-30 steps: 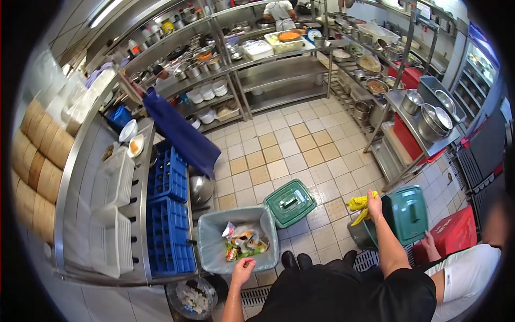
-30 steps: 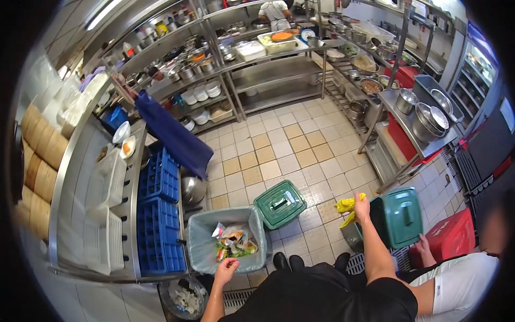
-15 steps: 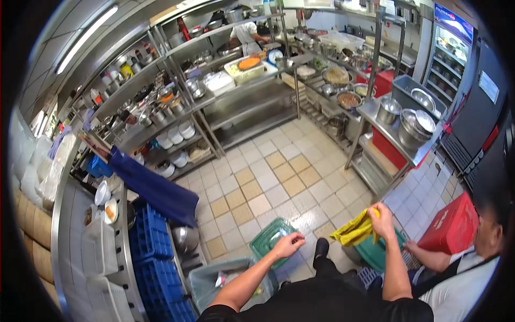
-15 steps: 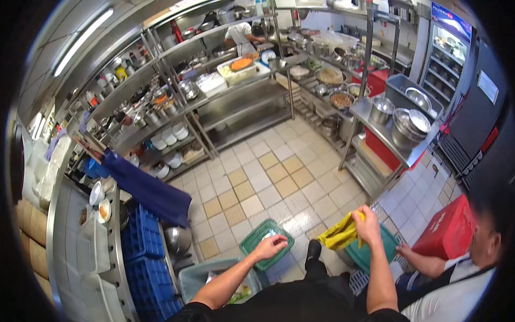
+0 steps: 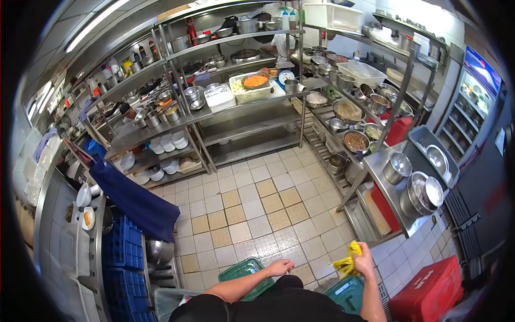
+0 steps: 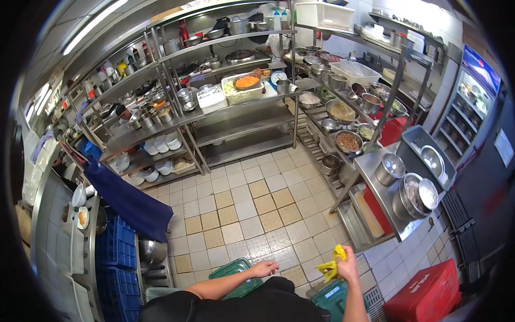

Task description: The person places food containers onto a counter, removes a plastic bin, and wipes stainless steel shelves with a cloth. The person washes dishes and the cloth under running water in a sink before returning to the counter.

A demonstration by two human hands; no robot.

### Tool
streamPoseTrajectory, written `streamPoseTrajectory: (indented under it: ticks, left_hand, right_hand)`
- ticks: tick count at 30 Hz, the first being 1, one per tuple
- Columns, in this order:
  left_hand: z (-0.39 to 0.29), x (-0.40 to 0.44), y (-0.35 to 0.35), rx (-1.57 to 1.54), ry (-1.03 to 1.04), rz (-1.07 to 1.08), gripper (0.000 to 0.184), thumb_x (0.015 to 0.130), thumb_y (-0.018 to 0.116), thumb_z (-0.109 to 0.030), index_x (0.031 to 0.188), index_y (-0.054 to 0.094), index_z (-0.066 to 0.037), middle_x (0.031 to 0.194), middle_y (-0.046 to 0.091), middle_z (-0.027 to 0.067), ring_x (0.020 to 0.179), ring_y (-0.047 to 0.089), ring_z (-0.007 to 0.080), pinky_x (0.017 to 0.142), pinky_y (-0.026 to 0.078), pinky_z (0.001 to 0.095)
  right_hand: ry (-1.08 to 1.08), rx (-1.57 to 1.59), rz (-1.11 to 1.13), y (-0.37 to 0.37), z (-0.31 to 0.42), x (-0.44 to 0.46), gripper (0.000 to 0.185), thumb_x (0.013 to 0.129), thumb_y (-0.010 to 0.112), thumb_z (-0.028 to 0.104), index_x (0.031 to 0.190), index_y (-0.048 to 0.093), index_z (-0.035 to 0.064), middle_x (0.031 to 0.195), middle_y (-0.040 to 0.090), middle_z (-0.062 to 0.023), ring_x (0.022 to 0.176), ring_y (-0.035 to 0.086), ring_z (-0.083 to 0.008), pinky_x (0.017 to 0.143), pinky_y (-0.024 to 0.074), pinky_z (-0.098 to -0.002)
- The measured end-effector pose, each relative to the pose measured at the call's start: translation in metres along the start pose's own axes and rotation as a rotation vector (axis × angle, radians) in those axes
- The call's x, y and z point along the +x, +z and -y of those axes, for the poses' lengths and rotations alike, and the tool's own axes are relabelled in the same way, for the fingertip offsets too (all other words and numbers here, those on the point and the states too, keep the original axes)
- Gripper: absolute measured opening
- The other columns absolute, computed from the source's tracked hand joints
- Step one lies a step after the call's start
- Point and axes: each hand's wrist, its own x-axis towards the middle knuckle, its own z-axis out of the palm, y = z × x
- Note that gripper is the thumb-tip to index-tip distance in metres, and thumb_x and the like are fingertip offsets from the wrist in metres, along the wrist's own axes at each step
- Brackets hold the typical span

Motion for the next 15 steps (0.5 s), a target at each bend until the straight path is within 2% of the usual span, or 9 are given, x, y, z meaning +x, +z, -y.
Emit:
streamPoseTrajectory:
  ticks: [1, 4, 5, 8, 9, 11, 12, 14, 15]
  left_hand:
    - [0.002, 0.013, -0.002, -0.053, -0.012, 0.017, 0.043, 0.087, 0.042, -0.043, 0.093, 0.06, -0.005, 0.074, 0.06, 0.0038, 0.064, 0.054, 0.012, 0.062, 0.045, 0.0273]
    - [-0.01, 0.039, -0.012, -0.118, -0.054, 0.059, 0.044, 0.089, 0.038, -0.043, 0.093, 0.06, -0.005, 0.074, 0.06, 0.0042, 0.066, 0.055, 0.0133, 0.064, 0.045, 0.0281]
    - [-0.016, 0.047, -0.017, -0.085, -0.006, 0.02, 0.046, 0.089, 0.037, -0.043, 0.093, 0.06, -0.005, 0.076, 0.061, 0.0053, 0.068, 0.055, 0.0146, 0.066, 0.045, 0.0287]
    - [-0.033, 0.08, -0.038, 0.018, 0.126, -0.14, 0.047, 0.089, 0.035, -0.044, 0.094, 0.062, -0.006, 0.088, 0.062, 0.0106, 0.084, 0.058, 0.0218, 0.076, 0.044, 0.031]
    - [-0.038, 0.092, -0.047, 0.03, 0.155, -0.173, 0.046, 0.089, 0.035, -0.044, 0.093, 0.063, -0.007, 0.089, 0.062, 0.0109, 0.085, 0.058, 0.0224, 0.077, 0.044, 0.031]
    - [-0.051, 0.116, -0.07, 0.03, 0.192, -0.218, 0.045, 0.089, 0.035, -0.044, 0.093, 0.063, -0.008, 0.09, 0.062, 0.0113, 0.086, 0.058, 0.023, 0.078, 0.043, 0.0311]
    - [-0.057, 0.129, -0.082, -0.045, 0.153, -0.192, 0.046, 0.089, 0.036, -0.043, 0.092, 0.064, -0.007, 0.091, 0.062, 0.0103, 0.087, 0.058, 0.0217, 0.078, 0.043, 0.0308]
    - [-0.071, 0.154, -0.113, -0.194, 0.081, -0.146, 0.047, 0.089, 0.036, -0.043, 0.092, 0.064, -0.006, 0.093, 0.062, 0.0084, 0.087, 0.058, 0.0192, 0.078, 0.043, 0.0303]
    - [-0.067, 0.174, -0.13, -0.313, 0.003, -0.014, 0.047, 0.09, 0.033, -0.044, 0.107, 0.057, -0.008, 0.103, 0.059, 0.0069, 0.093, 0.055, 0.0183, 0.082, 0.042, 0.0315]
  right_hand:
    - [-0.084, -0.151, -0.018, 0.004, 0.001, 0.013, 0.025, 0.073, 0.055, 0.005, 0.098, 0.054, 0.0019, 0.086, 0.06, -0.0126, 0.084, 0.057, -0.0208, 0.075, 0.0438, -0.0304]
    - [-0.162, -0.17, 0.059, 0.021, 0.024, 0.051, 0.016, 0.076, 0.056, 0.006, 0.091, 0.057, 0.0005, 0.084, 0.061, -0.0134, 0.081, 0.058, -0.0214, 0.075, 0.044, -0.03]
    - [-0.191, -0.162, 0.066, 0.028, 0.034, 0.063, 0.016, 0.077, 0.059, 0.011, 0.091, 0.06, 0.0035, 0.084, 0.062, -0.0166, 0.082, 0.06, -0.0287, 0.074, 0.0453, -0.0328]
    - [-0.234, -0.119, 0.145, 0.052, 0.072, 0.097, 0.017, 0.078, 0.058, 0.013, 0.093, 0.06, 0.0048, 0.085, 0.062, -0.0165, 0.083, 0.06, -0.0281, 0.074, 0.0453, -0.0326]
    - [-0.337, -0.15, 0.114, 0.062, 0.081, 0.11, 0.018, 0.079, 0.057, 0.017, 0.093, 0.06, 0.0054, 0.081, 0.062, -0.0165, 0.078, 0.061, -0.0292, 0.069, 0.0462, -0.0331]
    - [-0.311, -0.224, 0.137, 0.082, 0.116, 0.135, 0.019, 0.08, 0.057, 0.018, 0.093, 0.06, 0.0043, 0.079, 0.062, -0.0161, 0.074, 0.061, -0.0265, 0.067, 0.0461, -0.0324]
    - [-0.284, -0.288, 0.164, 0.091, 0.13, 0.148, 0.02, 0.081, 0.056, 0.018, 0.094, 0.06, 0.0032, 0.076, 0.062, -0.0157, 0.071, 0.061, -0.0237, 0.065, 0.0459, -0.0318]
    - [-0.329, -0.285, 0.173, 0.122, 0.137, 0.187, 0.021, 0.082, 0.056, 0.021, 0.094, 0.06, 0.0046, 0.073, 0.062, -0.0162, 0.066, 0.061, -0.0248, 0.061, 0.046, -0.0328]
    - [-0.357, -0.27, 0.202, 0.139, 0.141, 0.207, 0.02, 0.082, 0.056, 0.021, 0.093, 0.06, 0.0045, 0.072, 0.062, -0.016, 0.067, 0.061, -0.0246, 0.061, 0.046, -0.0328]
